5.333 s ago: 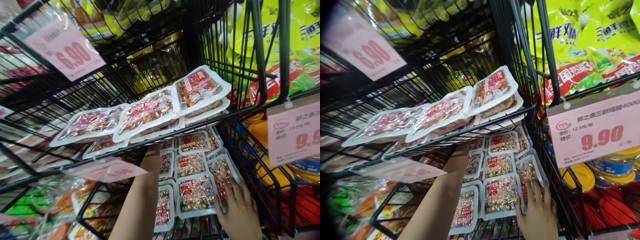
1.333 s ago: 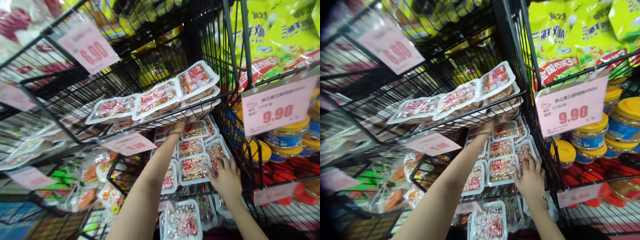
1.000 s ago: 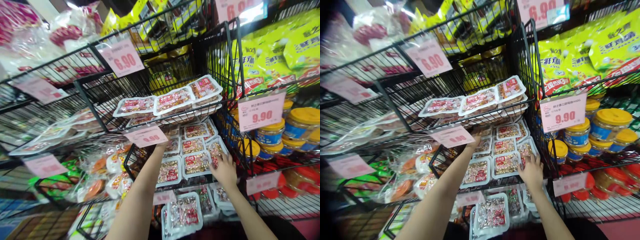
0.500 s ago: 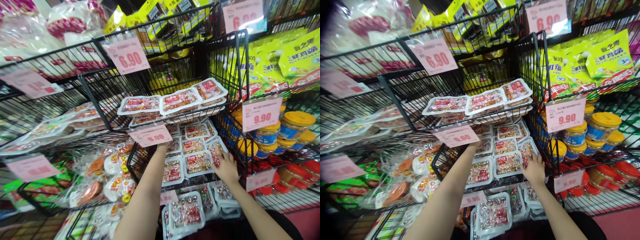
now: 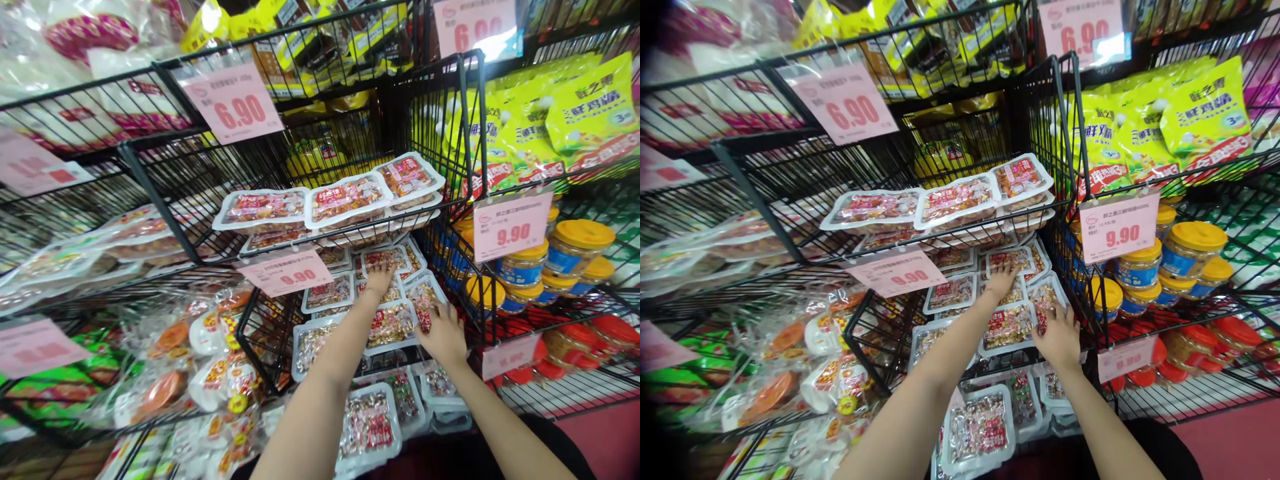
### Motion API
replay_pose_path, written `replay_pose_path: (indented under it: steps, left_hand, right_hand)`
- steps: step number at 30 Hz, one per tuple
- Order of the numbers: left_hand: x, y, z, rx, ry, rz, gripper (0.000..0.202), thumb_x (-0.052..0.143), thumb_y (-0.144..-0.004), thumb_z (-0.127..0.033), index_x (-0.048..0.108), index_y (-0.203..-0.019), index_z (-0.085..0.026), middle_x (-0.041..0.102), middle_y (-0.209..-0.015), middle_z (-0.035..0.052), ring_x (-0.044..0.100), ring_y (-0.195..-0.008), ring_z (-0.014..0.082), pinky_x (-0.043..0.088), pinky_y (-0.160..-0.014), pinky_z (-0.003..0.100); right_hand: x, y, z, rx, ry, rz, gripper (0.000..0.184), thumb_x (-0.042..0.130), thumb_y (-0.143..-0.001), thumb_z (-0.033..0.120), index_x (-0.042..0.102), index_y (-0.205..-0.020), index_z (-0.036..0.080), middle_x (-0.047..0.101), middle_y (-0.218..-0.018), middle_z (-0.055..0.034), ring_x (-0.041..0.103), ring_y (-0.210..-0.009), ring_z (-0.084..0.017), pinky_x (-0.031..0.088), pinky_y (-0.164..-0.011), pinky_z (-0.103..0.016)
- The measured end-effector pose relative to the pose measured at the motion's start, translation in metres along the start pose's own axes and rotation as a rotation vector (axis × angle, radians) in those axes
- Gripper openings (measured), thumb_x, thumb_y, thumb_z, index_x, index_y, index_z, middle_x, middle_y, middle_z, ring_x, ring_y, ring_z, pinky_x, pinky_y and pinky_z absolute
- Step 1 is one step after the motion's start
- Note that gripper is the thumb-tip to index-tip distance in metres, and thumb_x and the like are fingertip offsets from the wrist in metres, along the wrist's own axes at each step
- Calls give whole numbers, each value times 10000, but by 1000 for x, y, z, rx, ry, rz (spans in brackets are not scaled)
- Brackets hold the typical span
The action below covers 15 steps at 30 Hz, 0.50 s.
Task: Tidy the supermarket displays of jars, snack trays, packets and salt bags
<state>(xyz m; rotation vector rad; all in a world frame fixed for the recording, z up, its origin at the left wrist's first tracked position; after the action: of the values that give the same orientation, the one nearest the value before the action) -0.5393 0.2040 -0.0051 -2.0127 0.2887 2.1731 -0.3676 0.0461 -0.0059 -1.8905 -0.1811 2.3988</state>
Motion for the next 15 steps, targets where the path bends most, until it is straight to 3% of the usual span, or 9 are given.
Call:
replay_pose_path:
  steps: [2,5,9,12,15]
  left_hand:
    - [7,-9,2,-38,-31,18,663,365,-936,-104,279,-1565,-294,366,-1567,190,391,-1419,353,389,-1091,555]
    - [10,-14,22,-92,-59,44,664,351,-930,-82,297,-1559,-286,461,-1484,228,494,-1331,359,443,-1021,556]
    - [7,-5,43,-128,-68,66,651,345,-940,-81,302,-1557,-281,423,-1508,239,522,-1305,349,469,-996,518]
    - [3,3,42,-141,-53,86,653,366,-939,-78,276,-1567,-235,457,-1470,260,531,-1300,347,458,-1019,513]
    - [-8,11,25,-145,-18,98,697,501,-911,-126,272,-1565,-191,431,-1497,262,466,-1362,380,390,-1094,551]
  right_hand:
    - [-1,1,0,-2,4,-3,440,503,-889,397,649,-1233,166,506,-1415,-119,335,-1342,-360,437,-965,-484]
    - [0,0,0,1,8,7,446,507,-883,399,648,-1235,165,499,-1426,-119,326,-1349,-361,439,-961,-482]
    - [1,-1,-1,6,10,18,454,504,-886,411,647,-1241,167,492,-1436,-120,315,-1359,-363,433,-974,-484]
    - [1,-1,-1,6,11,21,458,512,-885,408,645,-1250,165,489,-1437,-127,318,-1357,-363,433,-974,-485]
    - [0,0,-1,6,8,21,454,529,-875,408,652,-1238,166,494,-1429,-128,329,-1347,-361,436,-972,-489]
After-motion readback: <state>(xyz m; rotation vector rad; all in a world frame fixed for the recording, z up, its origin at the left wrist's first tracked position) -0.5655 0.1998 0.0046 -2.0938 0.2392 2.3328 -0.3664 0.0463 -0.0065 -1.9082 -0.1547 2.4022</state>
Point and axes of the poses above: each hand's wrist, its own y-axis away from the middle knuckle, its own x-axis out of the palm, z = x × y, the point moved 3 cm from there along -y, towards the middle knuckle
